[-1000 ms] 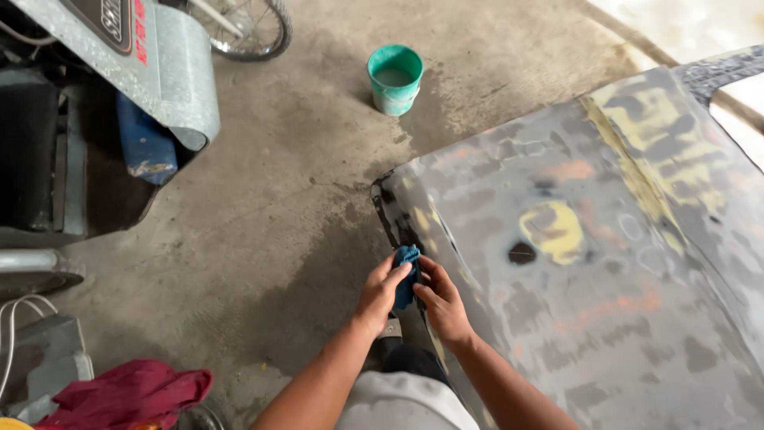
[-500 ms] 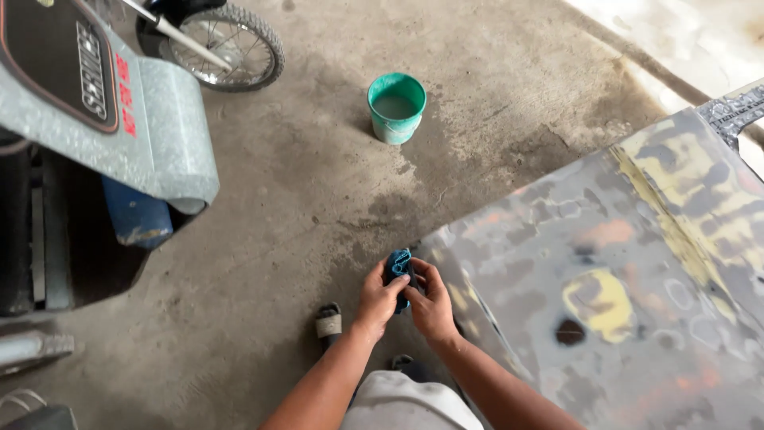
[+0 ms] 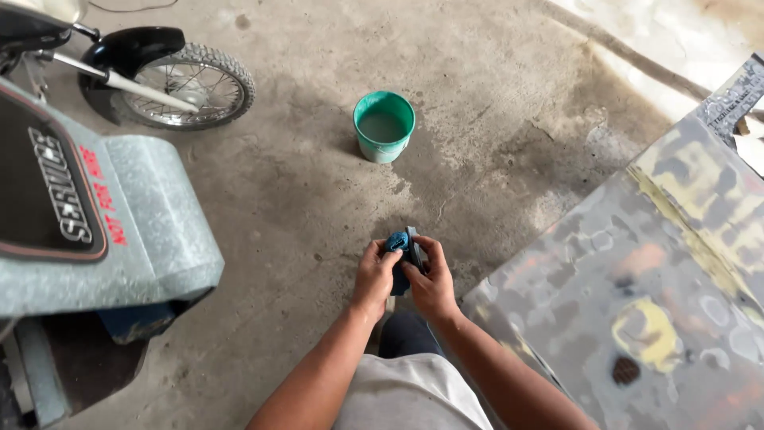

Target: The person sands a car door panel using a sanding block and a blue cloth. They periodically dip the cloth into a bucket of water to wet it before resuming sanding. The person works on the flat surface and around the door handle area.

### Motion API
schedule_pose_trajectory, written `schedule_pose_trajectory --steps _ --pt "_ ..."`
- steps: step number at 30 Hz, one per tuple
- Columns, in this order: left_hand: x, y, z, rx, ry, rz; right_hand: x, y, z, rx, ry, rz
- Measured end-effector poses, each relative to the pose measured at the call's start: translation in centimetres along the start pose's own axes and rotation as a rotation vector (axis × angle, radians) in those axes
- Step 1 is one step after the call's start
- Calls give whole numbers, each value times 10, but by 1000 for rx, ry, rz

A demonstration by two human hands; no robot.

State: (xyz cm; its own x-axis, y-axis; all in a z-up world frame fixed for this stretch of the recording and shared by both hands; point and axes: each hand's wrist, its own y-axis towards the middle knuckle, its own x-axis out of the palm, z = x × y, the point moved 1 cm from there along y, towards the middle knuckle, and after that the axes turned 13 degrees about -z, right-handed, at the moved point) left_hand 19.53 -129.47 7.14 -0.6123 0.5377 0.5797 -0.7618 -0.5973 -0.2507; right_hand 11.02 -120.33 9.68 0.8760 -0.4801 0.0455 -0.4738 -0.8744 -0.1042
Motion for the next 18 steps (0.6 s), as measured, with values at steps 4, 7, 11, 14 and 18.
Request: schedule_pose_trajectory --steps 4,7,11,14,18 --pt "-18 63 21 4 96 10 -14 63 14 -45 -34 0" --pt "-35 114 32 -9 105 -4 -20 118 18 -28 -3 23" --pt "-37 182 61 -40 114 -12 -36 188 2 -23 -18 60" --pt "-36 230 88 -76 141 39 -42 246 -19 -22 -81 86" --pt "-39 285 125 -76 307 75 -59 312 -53 59 -142 177"
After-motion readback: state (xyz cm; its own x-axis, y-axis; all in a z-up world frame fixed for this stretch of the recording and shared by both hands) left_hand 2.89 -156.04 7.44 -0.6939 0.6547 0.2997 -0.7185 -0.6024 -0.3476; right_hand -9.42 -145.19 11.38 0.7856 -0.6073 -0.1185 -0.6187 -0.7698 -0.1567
